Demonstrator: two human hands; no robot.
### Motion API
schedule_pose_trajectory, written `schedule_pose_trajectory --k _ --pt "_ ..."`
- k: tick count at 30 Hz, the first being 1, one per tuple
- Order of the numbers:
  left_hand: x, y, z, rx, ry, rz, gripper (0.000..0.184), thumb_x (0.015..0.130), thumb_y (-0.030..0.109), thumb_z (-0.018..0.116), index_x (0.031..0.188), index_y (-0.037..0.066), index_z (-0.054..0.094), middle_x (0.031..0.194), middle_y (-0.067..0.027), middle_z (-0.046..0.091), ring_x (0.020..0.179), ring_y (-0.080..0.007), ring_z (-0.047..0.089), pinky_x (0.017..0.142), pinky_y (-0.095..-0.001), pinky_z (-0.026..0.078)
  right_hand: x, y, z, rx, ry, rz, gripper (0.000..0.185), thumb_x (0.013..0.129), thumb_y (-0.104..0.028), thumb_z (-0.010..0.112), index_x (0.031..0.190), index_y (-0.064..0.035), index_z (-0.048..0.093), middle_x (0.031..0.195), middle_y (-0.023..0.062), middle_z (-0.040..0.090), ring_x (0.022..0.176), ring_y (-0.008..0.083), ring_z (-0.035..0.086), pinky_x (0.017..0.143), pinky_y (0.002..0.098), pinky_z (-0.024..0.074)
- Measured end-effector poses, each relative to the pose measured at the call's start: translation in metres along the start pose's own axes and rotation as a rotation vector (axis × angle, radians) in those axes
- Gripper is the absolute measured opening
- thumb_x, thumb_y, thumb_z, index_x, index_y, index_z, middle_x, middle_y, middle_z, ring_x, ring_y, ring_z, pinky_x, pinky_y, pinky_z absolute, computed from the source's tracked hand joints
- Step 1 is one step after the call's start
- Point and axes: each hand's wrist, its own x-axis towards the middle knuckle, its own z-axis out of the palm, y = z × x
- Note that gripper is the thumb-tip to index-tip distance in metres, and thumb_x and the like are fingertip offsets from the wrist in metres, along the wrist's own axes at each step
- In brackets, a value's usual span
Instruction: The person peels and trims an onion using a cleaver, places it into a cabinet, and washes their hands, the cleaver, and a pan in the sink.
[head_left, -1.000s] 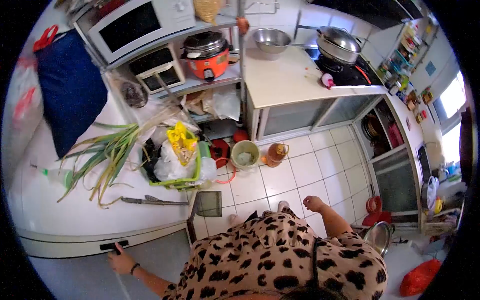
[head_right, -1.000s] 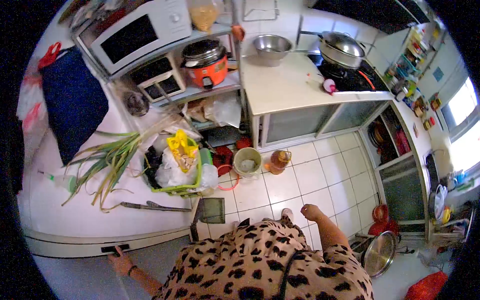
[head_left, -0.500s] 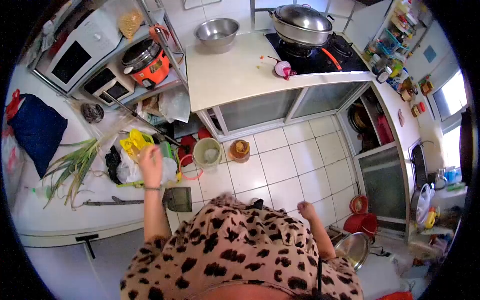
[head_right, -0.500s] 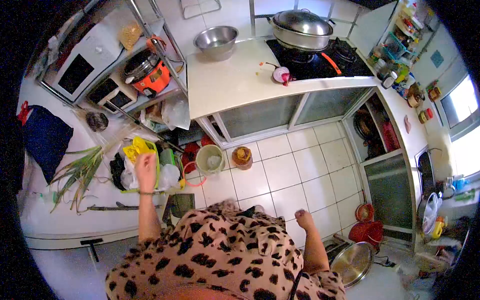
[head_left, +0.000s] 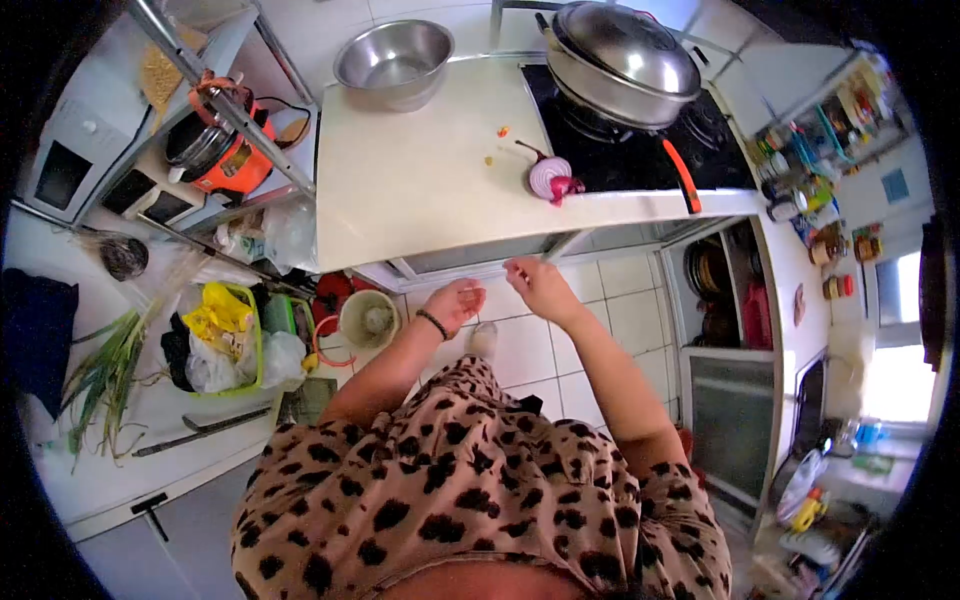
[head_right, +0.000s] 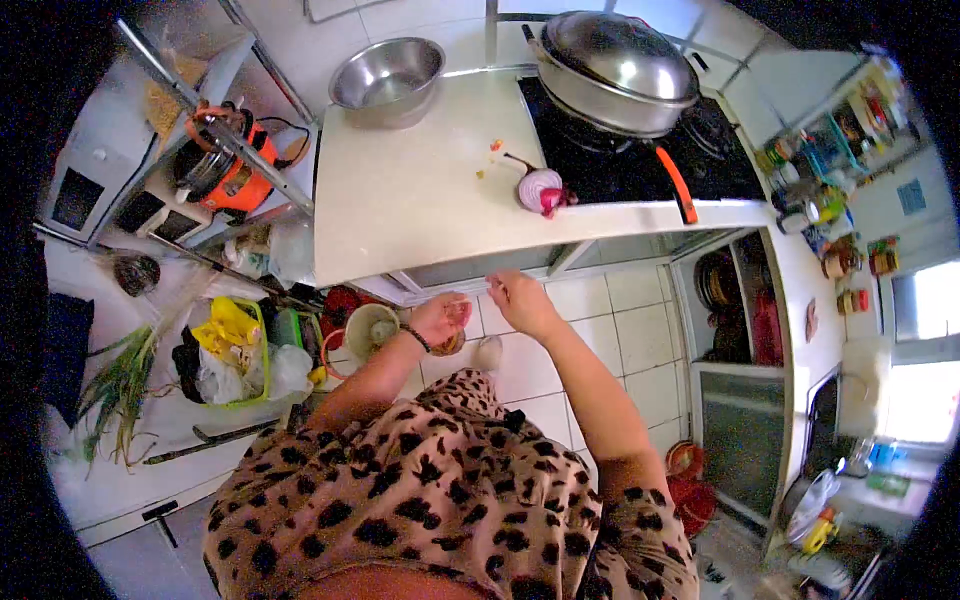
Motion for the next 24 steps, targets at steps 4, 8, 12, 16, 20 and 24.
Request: schedule_pose_trajectory --k 4,8,12,16,20,24 --pt "0.003 0.009 0.027 -0.04 0.012 -0.059 0.017 0.089 0.019 0.057 0.095 0.003 0.06 0.087 -0.0097 0.065 0.082 -0.0222 0.063 0.074 -0.0332 0.052 0.095 0.029 -0.037 -0.405 0.253 -0.172 0.041 0.075 -0.018 0.067 0.112 -0.007 0.055 0.116 0.0172 0.054 0.107 0.0352 0.051 0.091 0.0425 0.0429" --pt "0.003 0.016 0.012 -0.174 0.024 -0.01 0.019 0.09 0.019 0.054 0.097 0.002 0.059 0.087 -0.0105 0.065 0.084 -0.0225 0.063 0.076 -0.0356 0.053 0.137 0.04 -0.07 -0.754 0.212 0.063 0.088 0.063 -0.026 0.079 0.137 -0.0189 0.033 0.134 0.0144 0.037 0.12 0.0341 0.04 0.096 0.0457 0.0385" --pt "-0.001 0.008 -0.014 -0.121 0.049 0.2 0.021 0.093 0.02 0.049 0.095 0.0 0.056 0.088 -0.0106 0.06 0.085 -0.0211 0.059 0.074 -0.034 0.051 0.162 0.066 -0.073 -0.858 -0.02 0.08 0.095 0.061 -0.027 0.08 0.139 -0.0169 0.027 0.132 0.0142 0.038 0.117 0.0348 0.042 0.096 0.0449 0.0399" --pt "-0.017 0.008 0.018 -0.19 0.203 0.213 0.018 0.094 0.023 0.049 0.089 0.007 0.056 0.082 -0.0047 0.059 0.075 -0.0172 0.059 0.065 -0.031 0.05 0.186 0.072 -0.063 -0.585 -0.049 -0.028 0.089 0.058 -0.017 0.076 0.135 -0.012 0.031 0.125 0.0159 0.041 0.114 0.038 0.043 0.094 0.0448 0.0428" --pt "-0.028 0.05 0.08 0.102 0.328 0.552 0.013 0.093 0.02 0.051 0.1 0.009 0.054 0.089 -0.0039 0.059 0.083 -0.013 0.057 0.071 -0.0276 0.048 0.196 0.029 -0.016 -0.505 -0.225 -0.262 0.087 0.058 -0.021 0.074 0.132 -0.0044 0.032 0.13 0.0181 0.039 0.114 0.04 0.043 0.096 0.0437 0.0437" --pt "0.011 0.097 0.069 0.664 0.608 1.03 0.053 0.086 0.019 0.064 0.131 0.004 0.04 0.126 -0.0143 0.047 0.114 -0.0219 0.047 0.093 -0.0345 0.041 0.202 0.026 0.015 -0.316 -0.34 -0.325 0.086 0.06 -0.024 0.076 0.132 -0.0045 0.032 0.128 0.0169 0.039 0.114 0.0388 0.043 0.095 0.044 0.0437"
